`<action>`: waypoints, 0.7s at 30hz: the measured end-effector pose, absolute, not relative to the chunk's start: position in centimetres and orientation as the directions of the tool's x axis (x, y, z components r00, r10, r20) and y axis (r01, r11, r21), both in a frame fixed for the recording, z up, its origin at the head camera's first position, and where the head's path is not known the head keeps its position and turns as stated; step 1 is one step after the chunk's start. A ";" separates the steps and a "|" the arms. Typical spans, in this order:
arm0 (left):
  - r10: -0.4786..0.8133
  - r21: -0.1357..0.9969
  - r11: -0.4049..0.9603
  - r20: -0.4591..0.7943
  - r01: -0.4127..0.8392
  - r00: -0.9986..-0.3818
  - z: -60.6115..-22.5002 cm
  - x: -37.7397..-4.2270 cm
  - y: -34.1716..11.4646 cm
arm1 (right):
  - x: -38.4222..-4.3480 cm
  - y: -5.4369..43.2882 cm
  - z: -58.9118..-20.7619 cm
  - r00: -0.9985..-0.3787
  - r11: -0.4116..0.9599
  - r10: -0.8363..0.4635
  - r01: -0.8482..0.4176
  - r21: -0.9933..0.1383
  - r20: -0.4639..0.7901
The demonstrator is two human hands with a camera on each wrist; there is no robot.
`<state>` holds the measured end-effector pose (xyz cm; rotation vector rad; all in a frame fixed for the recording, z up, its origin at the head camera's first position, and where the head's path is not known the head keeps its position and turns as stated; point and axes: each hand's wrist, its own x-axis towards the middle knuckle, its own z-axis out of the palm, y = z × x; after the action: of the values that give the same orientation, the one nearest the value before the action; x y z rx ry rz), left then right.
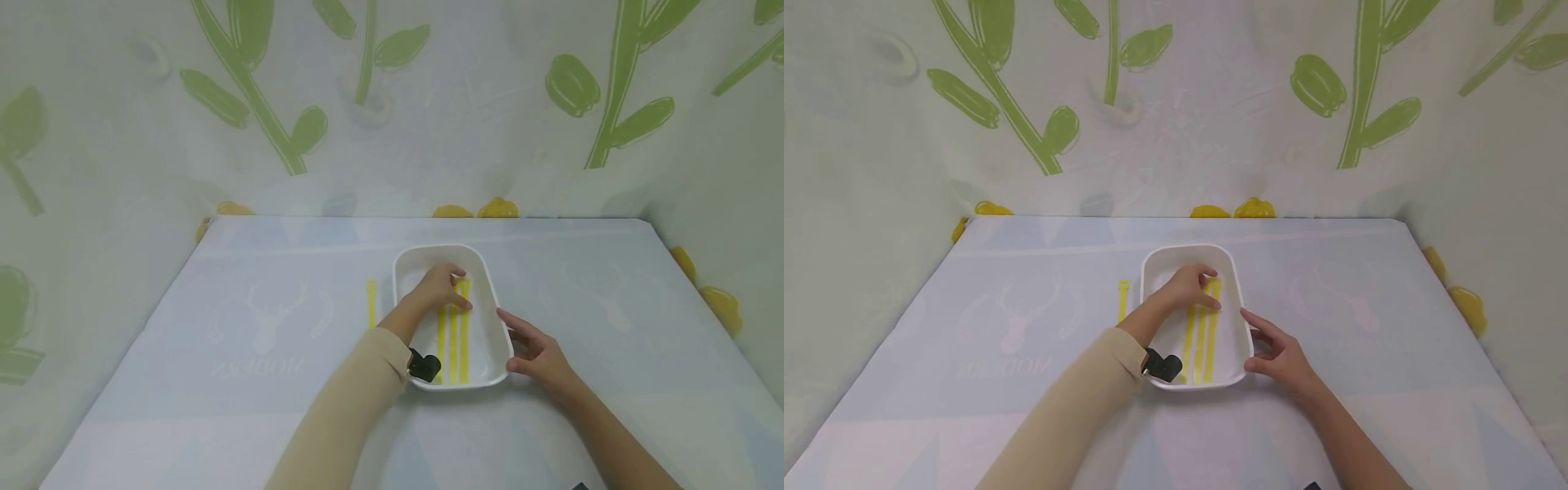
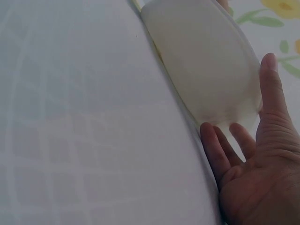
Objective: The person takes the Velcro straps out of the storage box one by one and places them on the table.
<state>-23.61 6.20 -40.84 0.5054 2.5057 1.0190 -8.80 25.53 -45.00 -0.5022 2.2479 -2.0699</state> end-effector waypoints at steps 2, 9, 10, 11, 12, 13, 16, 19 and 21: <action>0.482 0.695 0.685 -0.211 0.216 -0.850 -41.0 -23.6 6.3 | -8.8 25.5 -45.0 -0.946 0.054 -0.267 -0.204 -0.977 0.182; 0.501 0.665 0.704 -0.216 0.249 -0.838 -41.2 -23.5 6.5 | -8.8 25.7 -45.1 -0.947 0.057 -0.268 -0.199 -0.978 0.177; 0.507 0.664 0.703 -0.218 0.254 -0.834 -41.3 -23.5 6.5 | -8.7 25.7 -45.1 -0.947 0.056 -0.267 -0.198 -0.979 0.176; 0.512 0.662 0.704 -0.220 0.259 -0.830 -41.3 -23.6 6.5 | -8.7 25.7 -45.1 -0.948 0.055 -0.268 -0.196 -0.979 0.174; 0.519 0.658 0.704 -0.221 0.267 -0.826 -41.3 -23.6 6.6 | -8.7 25.7 -45.1 -0.947 0.054 -0.269 -0.198 -0.979 0.177; 0.526 0.654 0.705 -0.223 0.274 -0.821 -41.4 -23.6 6.6 | -8.7 25.7 -45.1 -0.947 0.053 -0.269 -0.199 -0.979 0.178; 0.538 0.648 0.705 -0.224 0.288 -0.813 -41.4 -23.5 6.5 | -8.7 25.6 -45.0 -0.949 0.068 -0.263 -0.199 -0.978 0.175; 0.546 0.641 0.704 -0.214 0.306 -0.810 -41.4 -23.5 6.5 | -8.7 25.5 -45.0 -0.953 0.086 -0.255 -0.192 -0.978 0.165; 0.553 0.635 0.703 -0.204 0.320 -0.808 -41.3 -23.6 6.5 | -8.7 25.5 -45.0 -0.954 0.093 -0.252 -0.190 -0.977 0.161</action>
<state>-23.57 6.52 -41.34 0.6785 2.5309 0.8423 -8.71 25.46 -44.95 -0.4628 2.2875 -2.0319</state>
